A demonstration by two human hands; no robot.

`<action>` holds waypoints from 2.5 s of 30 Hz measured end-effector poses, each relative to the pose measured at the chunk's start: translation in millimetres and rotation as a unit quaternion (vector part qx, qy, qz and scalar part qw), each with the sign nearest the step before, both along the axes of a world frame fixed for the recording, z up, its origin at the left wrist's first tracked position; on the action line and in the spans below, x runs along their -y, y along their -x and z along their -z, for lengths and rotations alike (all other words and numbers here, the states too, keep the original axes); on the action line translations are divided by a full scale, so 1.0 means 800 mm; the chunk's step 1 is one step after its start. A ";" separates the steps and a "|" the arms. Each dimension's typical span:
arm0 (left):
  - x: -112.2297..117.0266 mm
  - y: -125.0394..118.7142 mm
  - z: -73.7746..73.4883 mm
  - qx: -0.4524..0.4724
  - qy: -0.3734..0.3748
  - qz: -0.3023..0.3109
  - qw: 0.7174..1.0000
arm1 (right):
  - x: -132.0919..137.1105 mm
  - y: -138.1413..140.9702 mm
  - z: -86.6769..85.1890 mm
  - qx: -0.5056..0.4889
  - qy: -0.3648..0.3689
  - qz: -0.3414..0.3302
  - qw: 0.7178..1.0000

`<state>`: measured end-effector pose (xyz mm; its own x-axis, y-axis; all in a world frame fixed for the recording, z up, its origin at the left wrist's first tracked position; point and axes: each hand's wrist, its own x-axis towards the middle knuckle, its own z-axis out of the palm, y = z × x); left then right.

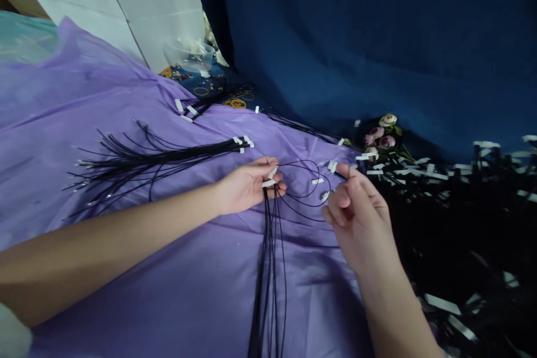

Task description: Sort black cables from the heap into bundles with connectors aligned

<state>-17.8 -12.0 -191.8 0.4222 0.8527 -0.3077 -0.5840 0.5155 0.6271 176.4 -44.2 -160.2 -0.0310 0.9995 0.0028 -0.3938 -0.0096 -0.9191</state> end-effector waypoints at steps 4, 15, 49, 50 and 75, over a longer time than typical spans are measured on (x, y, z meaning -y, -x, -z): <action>0.000 0.000 -0.001 0.006 0.003 0.010 1.000 | 0.002 0.003 0.014 0.272 -0.127 0.032 0.953; -0.001 0.001 -0.001 0.010 0.021 0.027 0.999 | 0.005 0.008 0.019 0.473 -0.241 0.071 0.845; -0.001 0.004 0.003 0.014 -0.016 0.046 0.999 | 0.006 0.010 0.020 0.440 -0.190 0.067 0.875; -0.001 0.004 0.003 0.011 -0.017 0.048 0.999 | 0.006 0.009 0.020 0.438 -0.186 0.065 0.877; -0.001 0.003 0.008 -0.002 -0.023 0.052 0.998 | 0.001 0.000 0.028 0.568 -0.401 0.076 0.715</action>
<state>-20.6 -11.1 -198.4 0.5088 0.8171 -0.2710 -0.5261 0.5443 0.6534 176.3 -45.2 -182.8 -0.3594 0.6831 0.6358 0.6698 0.6632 -0.3339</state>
